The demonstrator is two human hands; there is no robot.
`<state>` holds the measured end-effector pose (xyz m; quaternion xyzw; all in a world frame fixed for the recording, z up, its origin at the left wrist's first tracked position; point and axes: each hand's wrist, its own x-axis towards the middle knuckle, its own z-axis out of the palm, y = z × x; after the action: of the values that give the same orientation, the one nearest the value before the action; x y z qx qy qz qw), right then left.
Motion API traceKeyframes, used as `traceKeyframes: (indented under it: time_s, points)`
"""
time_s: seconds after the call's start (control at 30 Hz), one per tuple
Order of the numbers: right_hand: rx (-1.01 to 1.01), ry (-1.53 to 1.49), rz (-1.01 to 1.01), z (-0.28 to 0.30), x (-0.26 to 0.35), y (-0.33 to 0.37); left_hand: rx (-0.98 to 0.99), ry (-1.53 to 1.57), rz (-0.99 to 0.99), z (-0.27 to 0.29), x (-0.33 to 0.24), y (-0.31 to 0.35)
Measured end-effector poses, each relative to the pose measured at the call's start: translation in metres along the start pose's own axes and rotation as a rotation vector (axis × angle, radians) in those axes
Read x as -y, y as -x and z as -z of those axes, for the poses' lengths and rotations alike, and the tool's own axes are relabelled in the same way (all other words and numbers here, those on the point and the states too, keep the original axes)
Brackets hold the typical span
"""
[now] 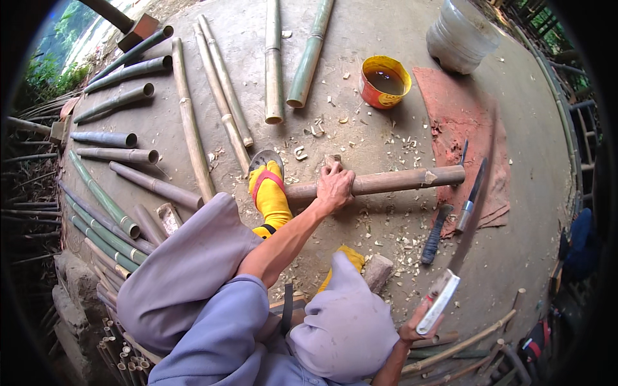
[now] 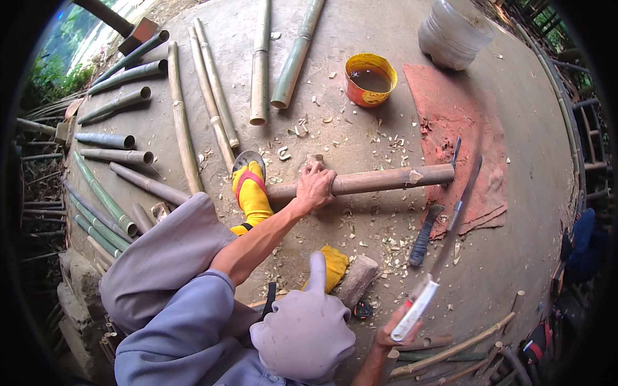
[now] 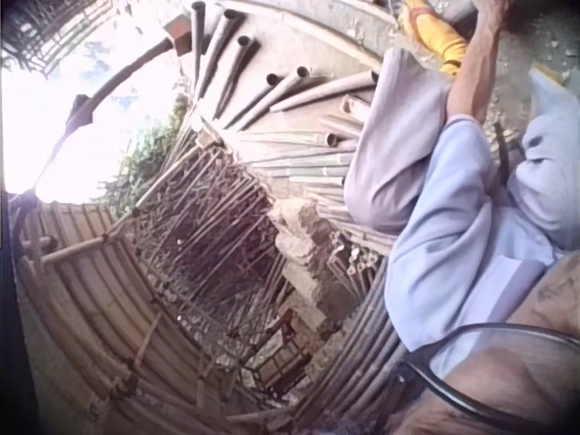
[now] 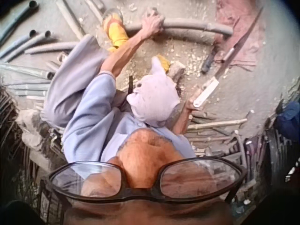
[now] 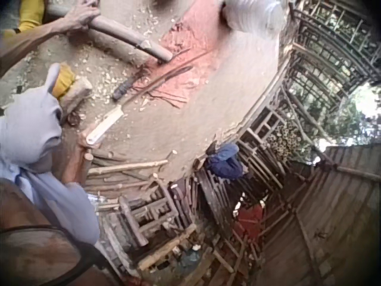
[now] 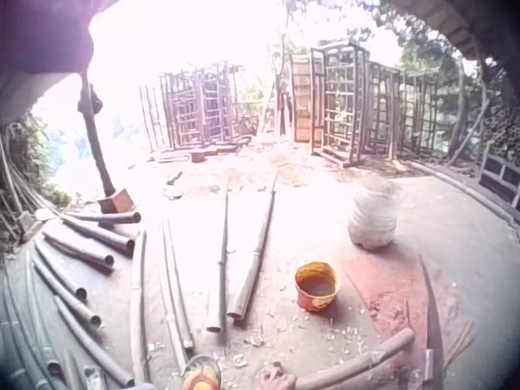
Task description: The person measures bamboo poles with a tape measure, marks and carves notches using a knife, saws pieces to length, and fits a pole into a hole in another bamboo section.
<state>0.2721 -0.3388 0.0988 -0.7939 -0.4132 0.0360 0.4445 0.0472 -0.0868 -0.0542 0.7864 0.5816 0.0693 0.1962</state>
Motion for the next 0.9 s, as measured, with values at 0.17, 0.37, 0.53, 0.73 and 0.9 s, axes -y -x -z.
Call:
traceKeyframes:
  time_s: [0.17, 0.37, 0.53, 0.73, 0.9]
  points:
    - [-0.138, 0.543, -0.030, 0.053, -0.123, -0.001, 0.031, 0.031, 0.001, 0.002, 0.007, 0.000]
    - [-0.040, 0.696, -0.015, 0.085, -0.212, 0.031, 0.003, 0.166, 0.086, 0.044, -0.010, 0.001]
    - [0.399, 0.877, -0.193, 0.078, -0.232, 0.051, 0.070, 0.326, 0.171, 0.093, -0.041, -0.006]
    - [0.368, 0.734, -0.217, 0.019, -0.164, 0.022, -0.088, 0.604, 0.217, 0.076, -0.020, 0.051]
    - [0.595, 0.185, -0.077, -0.085, -0.069, 0.007, -0.080, 0.817, 0.318, 0.046, -0.011, 0.100]
